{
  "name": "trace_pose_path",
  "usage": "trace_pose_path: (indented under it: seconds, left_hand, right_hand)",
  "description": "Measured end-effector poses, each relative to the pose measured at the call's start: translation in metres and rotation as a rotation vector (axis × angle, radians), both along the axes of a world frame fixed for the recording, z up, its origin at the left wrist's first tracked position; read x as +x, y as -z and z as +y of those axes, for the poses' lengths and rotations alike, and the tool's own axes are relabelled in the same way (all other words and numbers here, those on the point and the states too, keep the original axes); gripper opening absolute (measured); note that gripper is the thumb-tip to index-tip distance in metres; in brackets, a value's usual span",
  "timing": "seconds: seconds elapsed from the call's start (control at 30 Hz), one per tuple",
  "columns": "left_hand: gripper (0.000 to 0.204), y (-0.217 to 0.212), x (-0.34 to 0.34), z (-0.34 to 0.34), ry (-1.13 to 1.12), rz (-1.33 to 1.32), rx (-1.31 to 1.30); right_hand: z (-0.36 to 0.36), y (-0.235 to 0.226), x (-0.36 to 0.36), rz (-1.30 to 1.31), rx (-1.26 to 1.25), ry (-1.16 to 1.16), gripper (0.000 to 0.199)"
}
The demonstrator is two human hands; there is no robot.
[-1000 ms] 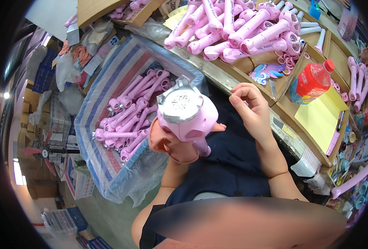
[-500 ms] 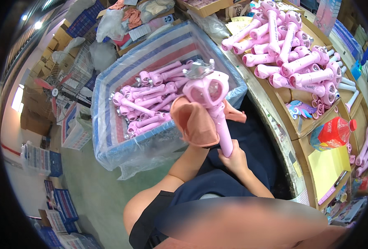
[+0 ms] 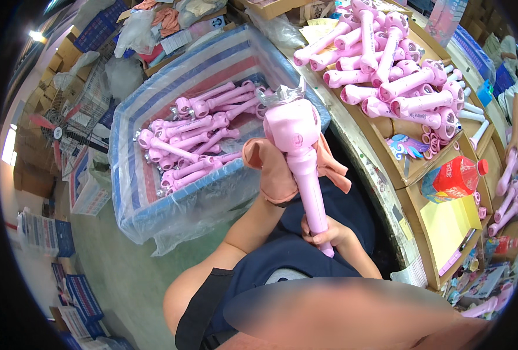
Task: The person assembles pink plastic magic wands by inserting a small metal pin into the wand head, attaching a decorative wing piece, and wiping the wand with a cloth. They handle multiple wands one at a time, placing finished units into a bin.
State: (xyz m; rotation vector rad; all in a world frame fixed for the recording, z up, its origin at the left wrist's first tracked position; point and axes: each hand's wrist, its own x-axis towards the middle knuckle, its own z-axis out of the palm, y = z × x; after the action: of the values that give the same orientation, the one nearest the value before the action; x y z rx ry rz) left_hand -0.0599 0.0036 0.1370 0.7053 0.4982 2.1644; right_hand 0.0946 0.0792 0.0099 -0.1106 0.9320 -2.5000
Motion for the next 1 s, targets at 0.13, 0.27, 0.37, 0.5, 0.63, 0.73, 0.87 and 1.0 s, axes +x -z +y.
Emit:
trace_pose_path:
  seconds: [0.13, 0.27, 0.37, 0.5, 0.63, 0.73, 0.87, 1.0]
  left_hand:
    - [0.081, 0.003, 0.003, 0.004, 0.054, -0.038, 0.009]
    - [0.05, 0.002, 0.002, 0.008, -0.135, 0.324, -0.276]
    - [0.036, 0.002, 0.012, 0.012, -0.092, 0.307, -0.326]
    - [0.02, 0.009, 0.024, 0.009, -0.214, 0.19, -0.374]
    - [0.015, 0.021, 0.013, -0.002, -0.836, 1.156, -0.545]
    - [0.016, 0.027, 0.01, -0.007, -1.104, 1.578, -0.567]
    - [0.02, 0.019, 0.012, -0.003, -0.551, 0.779, -0.534]
    - [0.063, -0.002, -0.012, 0.009, 0.15, 0.083, -0.099]
  right_hand:
    - [-0.001, -0.017, -0.003, -0.025, 0.091, 0.06, 0.043]
    - [-0.019, -0.033, -0.014, -0.063, 1.014, 0.615, 0.043]
    - [-0.026, -0.035, -0.023, -0.059, 1.335, 0.86, 0.045]
    - [-0.028, -0.03, -0.022, -0.038, 1.343, 0.883, 0.045]
    - [-0.027, -0.027, -0.018, -0.041, 1.301, 0.86, 0.047]
    - [-0.027, -0.027, -0.018, -0.033, 1.287, 0.864, 0.049]
    - [-0.031, -0.026, -0.017, -0.071, 1.26, 0.859, 0.049]
    - [-0.038, -0.026, -0.013, -0.091, 1.233, 0.748, 0.046]
